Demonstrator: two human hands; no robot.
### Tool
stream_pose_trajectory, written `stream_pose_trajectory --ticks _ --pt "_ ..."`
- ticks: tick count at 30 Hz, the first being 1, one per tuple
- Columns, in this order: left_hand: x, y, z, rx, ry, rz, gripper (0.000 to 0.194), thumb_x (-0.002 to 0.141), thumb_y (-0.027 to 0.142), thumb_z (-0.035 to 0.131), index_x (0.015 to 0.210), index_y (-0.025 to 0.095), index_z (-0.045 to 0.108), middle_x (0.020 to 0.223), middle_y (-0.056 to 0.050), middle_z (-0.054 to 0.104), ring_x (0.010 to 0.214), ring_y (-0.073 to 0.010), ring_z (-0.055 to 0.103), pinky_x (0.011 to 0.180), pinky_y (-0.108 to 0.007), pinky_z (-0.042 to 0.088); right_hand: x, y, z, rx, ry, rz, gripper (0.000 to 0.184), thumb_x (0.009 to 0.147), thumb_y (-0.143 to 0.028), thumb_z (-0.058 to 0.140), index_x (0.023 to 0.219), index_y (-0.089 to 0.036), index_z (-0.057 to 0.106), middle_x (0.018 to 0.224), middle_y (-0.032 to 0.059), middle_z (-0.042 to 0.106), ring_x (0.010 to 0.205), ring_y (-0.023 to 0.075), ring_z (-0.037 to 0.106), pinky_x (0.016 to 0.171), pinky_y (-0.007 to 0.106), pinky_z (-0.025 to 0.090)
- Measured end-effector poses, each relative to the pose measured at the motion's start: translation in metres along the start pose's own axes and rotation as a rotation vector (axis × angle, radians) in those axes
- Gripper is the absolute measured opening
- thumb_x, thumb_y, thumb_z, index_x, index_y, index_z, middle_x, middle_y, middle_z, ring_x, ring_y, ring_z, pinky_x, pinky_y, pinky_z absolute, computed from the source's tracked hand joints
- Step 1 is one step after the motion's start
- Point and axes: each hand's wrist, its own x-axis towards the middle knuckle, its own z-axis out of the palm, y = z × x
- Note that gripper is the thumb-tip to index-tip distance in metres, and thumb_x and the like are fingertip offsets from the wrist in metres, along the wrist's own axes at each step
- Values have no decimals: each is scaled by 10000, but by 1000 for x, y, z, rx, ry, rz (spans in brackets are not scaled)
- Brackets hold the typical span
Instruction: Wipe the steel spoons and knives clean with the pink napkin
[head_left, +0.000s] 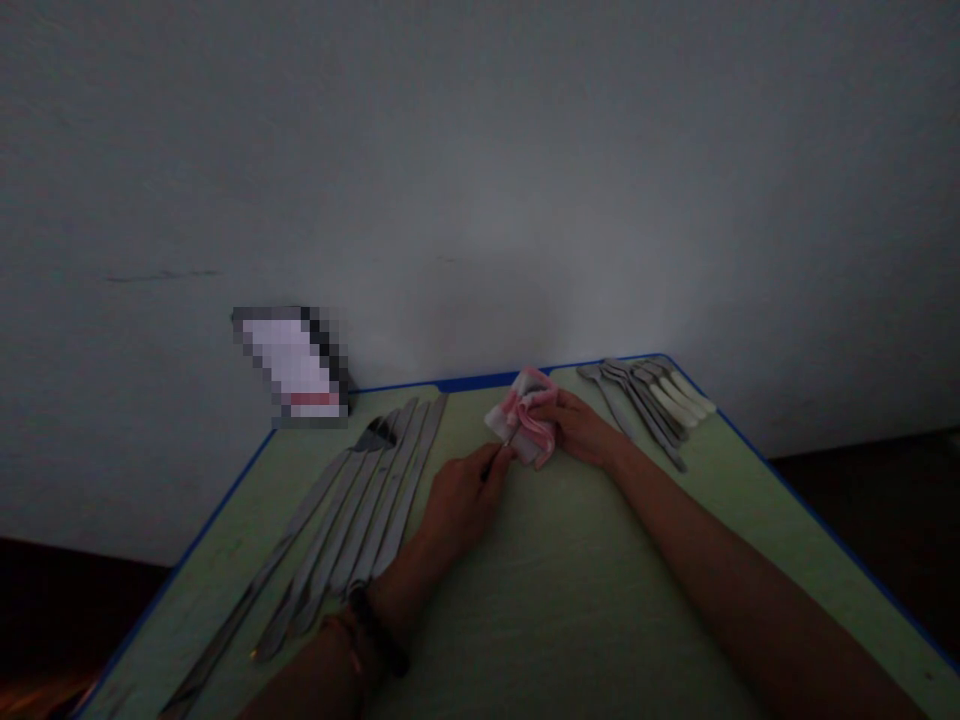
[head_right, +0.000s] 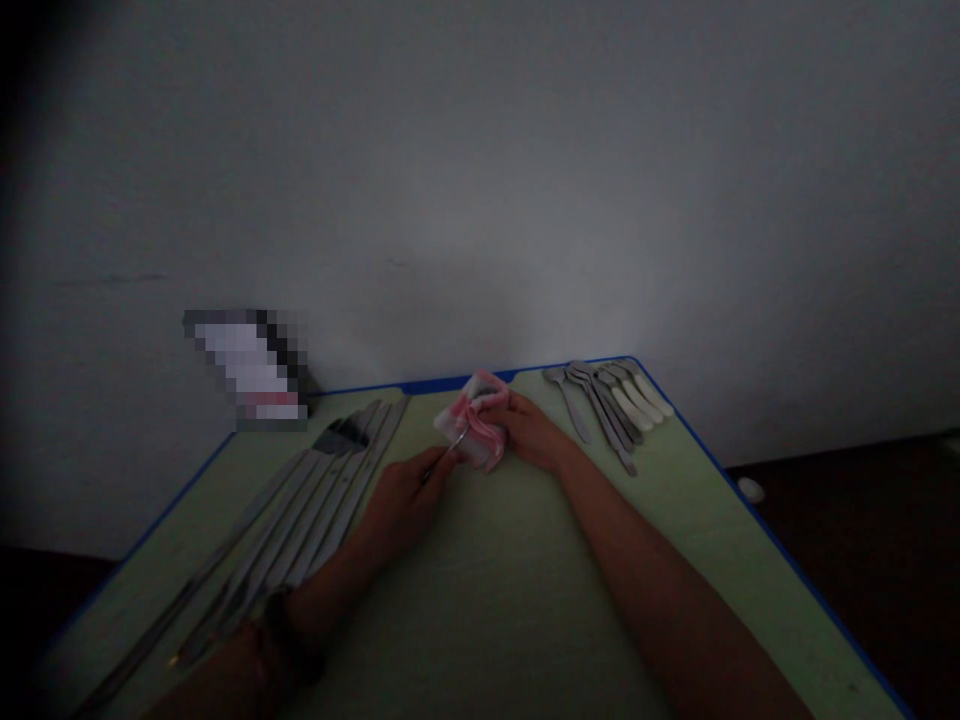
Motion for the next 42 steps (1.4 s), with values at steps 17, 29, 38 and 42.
stream_pose_trajectory --ticks 17,29,38,42 --pt "0 0 1 -25 -6 -14 365 937 375 342 931 198 661 850 -51 718 739 -190 652 647 -248 424 1 0 0 -24 17 14 255 608 -106 677 848 -177 630 757 -6 691 690 126 614 695 264 488" --pt "1 -1 1 -2 -12 -12 363 941 367 342 919 181 653 815 -50 709 718 -183 648 642 -250 416 2 2 -2 -18 -3 4 229 612 -101 674 836 -150 656 799 19 703 712 125 622 692 251 489" --pt "1 0 1 -1 -12 -27 358 936 370 349 907 183 654 819 -45 710 721 -178 644 649 -243 415 6 6 -8 -42 4 13 250 617 -106 673 860 -154 646 791 18 694 693 130 618 676 265 497" --pt "1 1 1 7 -9 -33 351 934 364 354 902 190 657 822 -42 711 723 -174 646 641 -234 410 6 4 -6 -33 15 20 254 611 -96 673 858 -147 642 784 19 689 711 133 617 692 265 493"
